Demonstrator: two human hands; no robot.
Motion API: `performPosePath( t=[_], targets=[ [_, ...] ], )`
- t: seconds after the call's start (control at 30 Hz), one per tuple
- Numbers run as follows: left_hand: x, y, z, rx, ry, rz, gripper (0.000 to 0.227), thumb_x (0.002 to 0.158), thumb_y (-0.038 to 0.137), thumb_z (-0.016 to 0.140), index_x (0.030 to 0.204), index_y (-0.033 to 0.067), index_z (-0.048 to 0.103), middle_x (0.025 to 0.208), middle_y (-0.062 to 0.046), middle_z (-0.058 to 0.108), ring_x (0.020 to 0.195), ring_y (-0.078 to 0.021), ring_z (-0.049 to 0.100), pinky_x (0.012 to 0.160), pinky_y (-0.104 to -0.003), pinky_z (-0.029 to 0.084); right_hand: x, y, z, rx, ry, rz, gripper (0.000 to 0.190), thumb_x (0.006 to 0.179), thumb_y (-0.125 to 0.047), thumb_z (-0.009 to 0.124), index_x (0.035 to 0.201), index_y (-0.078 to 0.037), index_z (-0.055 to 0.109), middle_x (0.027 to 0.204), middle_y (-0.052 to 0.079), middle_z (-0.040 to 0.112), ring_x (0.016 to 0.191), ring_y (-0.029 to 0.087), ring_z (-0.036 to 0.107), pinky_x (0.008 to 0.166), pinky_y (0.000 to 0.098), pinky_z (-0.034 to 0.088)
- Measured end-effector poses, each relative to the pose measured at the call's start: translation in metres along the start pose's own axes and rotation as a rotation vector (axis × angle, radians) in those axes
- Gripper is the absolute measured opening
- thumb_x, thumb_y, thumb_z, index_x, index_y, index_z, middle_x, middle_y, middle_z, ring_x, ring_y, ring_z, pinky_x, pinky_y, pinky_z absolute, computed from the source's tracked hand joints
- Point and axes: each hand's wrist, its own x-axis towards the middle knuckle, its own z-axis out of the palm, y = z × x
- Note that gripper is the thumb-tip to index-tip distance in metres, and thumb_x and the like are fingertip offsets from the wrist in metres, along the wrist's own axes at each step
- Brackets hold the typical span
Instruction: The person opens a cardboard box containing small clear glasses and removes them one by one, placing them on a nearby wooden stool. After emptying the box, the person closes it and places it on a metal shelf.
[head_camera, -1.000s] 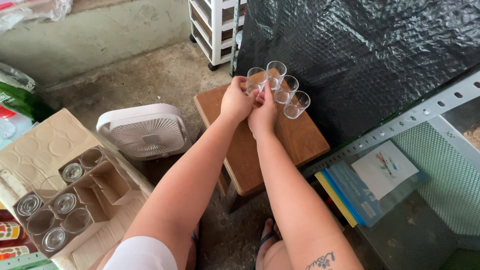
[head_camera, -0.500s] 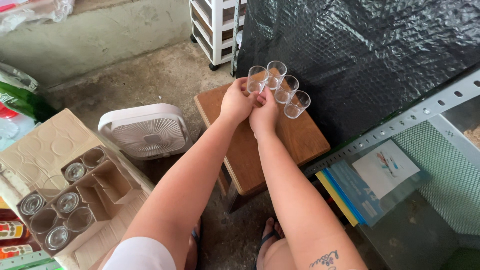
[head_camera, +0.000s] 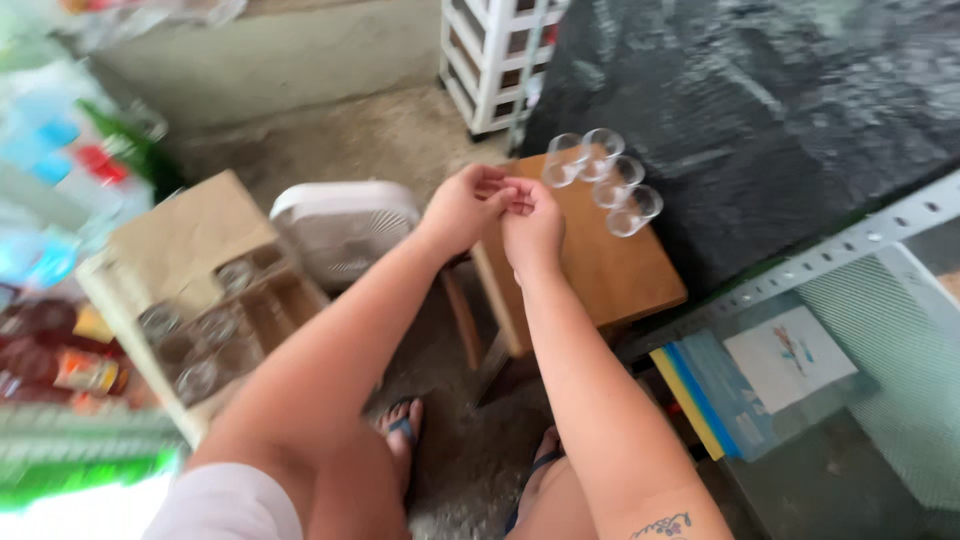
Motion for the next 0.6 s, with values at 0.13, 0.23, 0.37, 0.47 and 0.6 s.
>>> performPosePath(
  t=[0.13, 0.23, 0.37, 0.47, 0.6],
  targets=[
    [-0.071, -0.013, -0.085, -0.034, 0.038, -0.004, 0.039, 0.091, 0.039, 0.077, 0.126, 0.0222, 0.071, 0.115, -0.007, 0.078, 0.107, -0.0258, 0.075, 0.092, -0.041, 0.059, -0.053, -0.018, 0.029, 0.065, -0.141, -0.063, 0.015, 0.087, -0.012, 0.079, 0.101, -0.012, 0.077, 0.080, 0.001, 0.072, 0.070, 0.004, 0.062, 0.071, 0.0198, 0.058],
    [-0.130, -0.018, -0.153, -0.062, 0.150, -0.022, 0.041, 0.090, 0.036, 0.077, 0.124, 0.0160, 0.072, 0.114, -0.012, 0.077, 0.110, -0.0299, 0.074, 0.094, -0.042, 0.057, -0.086, -0.028, 0.049, 0.045, -0.283, -0.057, 0.025, 0.079, -0.007, 0.087, 0.100, -0.013, 0.076, 0.083, -0.001, 0.072, 0.073, 0.004, 0.063, 0.073, 0.0201, 0.057],
    [-0.202, -0.064, -0.214, -0.042, 0.344, -0.206, 0.043, 0.091, 0.041, 0.080, 0.127, 0.0194, 0.072, 0.117, -0.008, 0.077, 0.110, -0.0246, 0.072, 0.096, -0.042, 0.056, -0.134, -0.013, 0.084, -0.141, -0.427, -0.010, 0.025, 0.077, -0.017, 0.089, 0.099, -0.022, 0.079, 0.083, -0.006, 0.074, 0.073, 0.002, 0.068, 0.074, 0.0201, 0.059],
    [-0.238, -0.108, -0.239, -0.011, 0.477, -0.309, 0.038, 0.093, 0.039, 0.079, 0.125, 0.0194, 0.073, 0.115, -0.004, 0.077, 0.108, -0.0223, 0.073, 0.095, -0.040, 0.056, -0.164, -0.011, 0.108, -0.219, -0.521, -0.042, 0.025, 0.076, -0.018, 0.088, 0.099, -0.023, 0.079, 0.084, -0.005, 0.075, 0.075, 0.005, 0.070, 0.076, 0.0223, 0.059],
    [-0.276, -0.151, -0.251, 0.117, 0.565, -0.513, 0.030, 0.093, 0.039, 0.075, 0.121, 0.0285, 0.072, 0.110, 0.006, 0.076, 0.106, -0.0139, 0.072, 0.093, -0.034, 0.056, -0.200, -0.015, 0.131, -0.284, -0.655, -0.149, 0.024, 0.076, -0.017, 0.087, 0.098, -0.021, 0.079, 0.083, -0.002, 0.075, 0.077, 0.010, 0.073, 0.076, 0.0262, 0.060]
  ],
)
